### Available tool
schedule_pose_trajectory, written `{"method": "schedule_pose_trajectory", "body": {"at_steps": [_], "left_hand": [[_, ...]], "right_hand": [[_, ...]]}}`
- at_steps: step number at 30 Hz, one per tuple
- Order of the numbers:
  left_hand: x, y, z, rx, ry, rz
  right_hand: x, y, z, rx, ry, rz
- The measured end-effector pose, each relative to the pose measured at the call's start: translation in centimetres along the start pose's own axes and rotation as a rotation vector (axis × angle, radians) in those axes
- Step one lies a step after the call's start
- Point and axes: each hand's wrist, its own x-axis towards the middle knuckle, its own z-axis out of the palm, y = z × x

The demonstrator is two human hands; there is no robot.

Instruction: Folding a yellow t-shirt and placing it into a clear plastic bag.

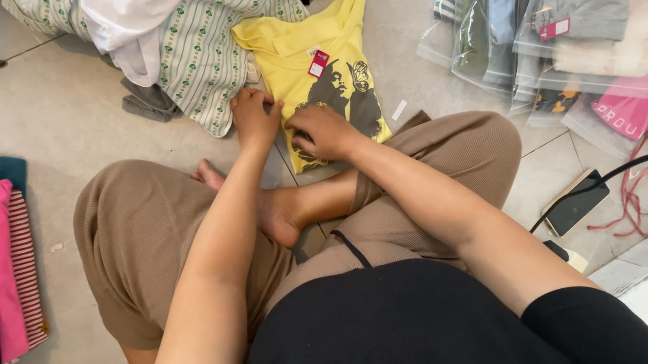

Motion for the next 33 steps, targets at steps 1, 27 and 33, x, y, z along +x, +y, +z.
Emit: {"method": "schedule_pose_trajectory", "body": {"at_steps": [1, 27, 33], "left_hand": [[-0.2, 0.5, -0.4, 0.017, 0.038, 0.022], [-4.9, 5.2, -6.3, 0.602, -0.508, 0.149], [-17.0, 7.2, -25.0, 0.242, -0.144, 0.33]], "right_hand": [[0.1, -0.3, -0.8, -0.109, 0.101, 0.111], [-0.8, 1.5, -2.2, -0.218, -0.269, 0.735], [-0.9, 1.6, -2.7, -0.233, -0.313, 0.707]]}}
